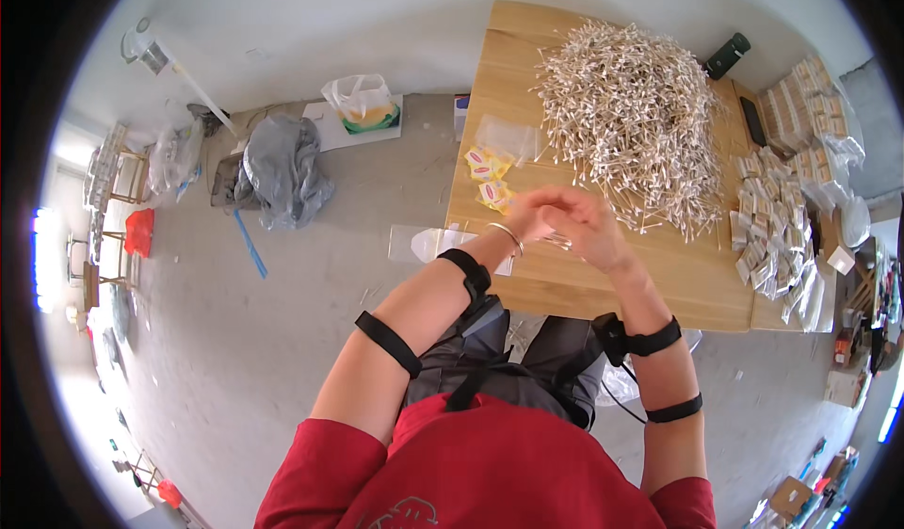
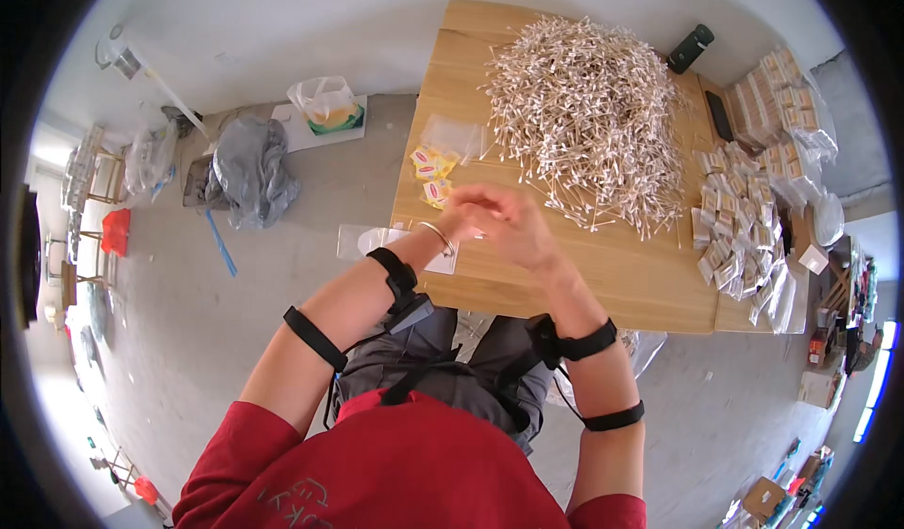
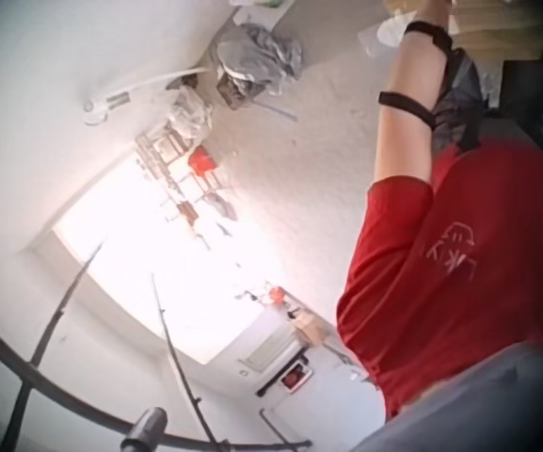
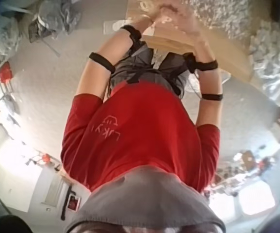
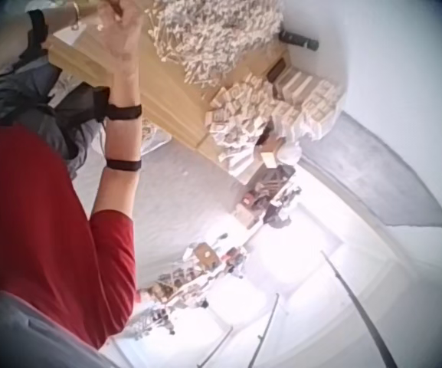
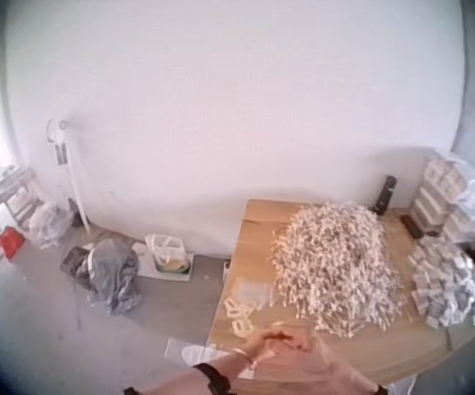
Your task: Packaging cotton swabs into small plastic bags.
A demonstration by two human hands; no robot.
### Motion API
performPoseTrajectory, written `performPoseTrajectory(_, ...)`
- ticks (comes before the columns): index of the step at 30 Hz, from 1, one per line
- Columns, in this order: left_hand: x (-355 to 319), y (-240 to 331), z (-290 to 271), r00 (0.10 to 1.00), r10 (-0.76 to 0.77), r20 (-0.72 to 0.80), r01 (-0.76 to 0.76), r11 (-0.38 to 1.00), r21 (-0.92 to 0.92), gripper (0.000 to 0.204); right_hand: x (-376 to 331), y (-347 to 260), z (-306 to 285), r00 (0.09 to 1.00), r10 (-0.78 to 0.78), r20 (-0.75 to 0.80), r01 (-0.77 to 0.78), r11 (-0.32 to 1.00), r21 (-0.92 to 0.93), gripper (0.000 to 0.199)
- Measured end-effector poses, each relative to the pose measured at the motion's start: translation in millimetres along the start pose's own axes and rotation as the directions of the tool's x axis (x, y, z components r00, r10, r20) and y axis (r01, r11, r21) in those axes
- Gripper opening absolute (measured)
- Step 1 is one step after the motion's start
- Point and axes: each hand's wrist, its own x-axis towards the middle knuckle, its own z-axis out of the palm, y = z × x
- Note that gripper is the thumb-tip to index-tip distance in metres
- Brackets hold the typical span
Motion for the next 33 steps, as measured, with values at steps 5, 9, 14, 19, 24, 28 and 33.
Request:
performPoseTrajectory(5,25,11,8,0.773,-0.494,-0.397,0.453,0.869,-0.201,0.014,-54,50,-43,0.968,0.193,-0.162,-0.219,0.962,-0.161,0.025)
performPoseTrajectory(9,8,-5,-7,0.734,-0.423,-0.532,0.47,0.881,-0.051,0.015,-92,104,-45,0.893,0.224,-0.39,-0.386,0.826,-0.41,0.038)
performPoseTrajectory(14,-17,5,20,0.945,0.141,-0.294,0.126,0.675,0.727,0.019,-108,149,-25,0.864,-0.102,-0.492,-0.304,0.674,-0.673,0.051)
performPoseTrajectory(19,-22,-4,40,0.972,0.156,0.176,-0.23,0.463,0.856,0.029,-77,162,-15,0.872,-0.208,-0.443,-0.217,0.648,-0.73,0.046)
performPoseTrajectory(24,-30,-24,38,0.936,0.269,0.227,-0.326,0.419,0.847,0.036,-71,171,-5,0.854,-0.243,-0.46,-0.215,0.64,-0.738,0.041)
performPoseTrajectory(28,-33,-25,36,0.94,0.265,0.215,-0.32,0.467,0.824,0.035,-73,174,1,0.736,-0.318,-0.598,-0.218,0.726,-0.653,0.038)
performPoseTrajectory(33,-33,-21,39,0.937,0.294,0.191,-0.317,0.477,0.82,0.032,-66,175,0,0.699,-0.28,-0.658,-0.25,0.766,-0.591,0.035)
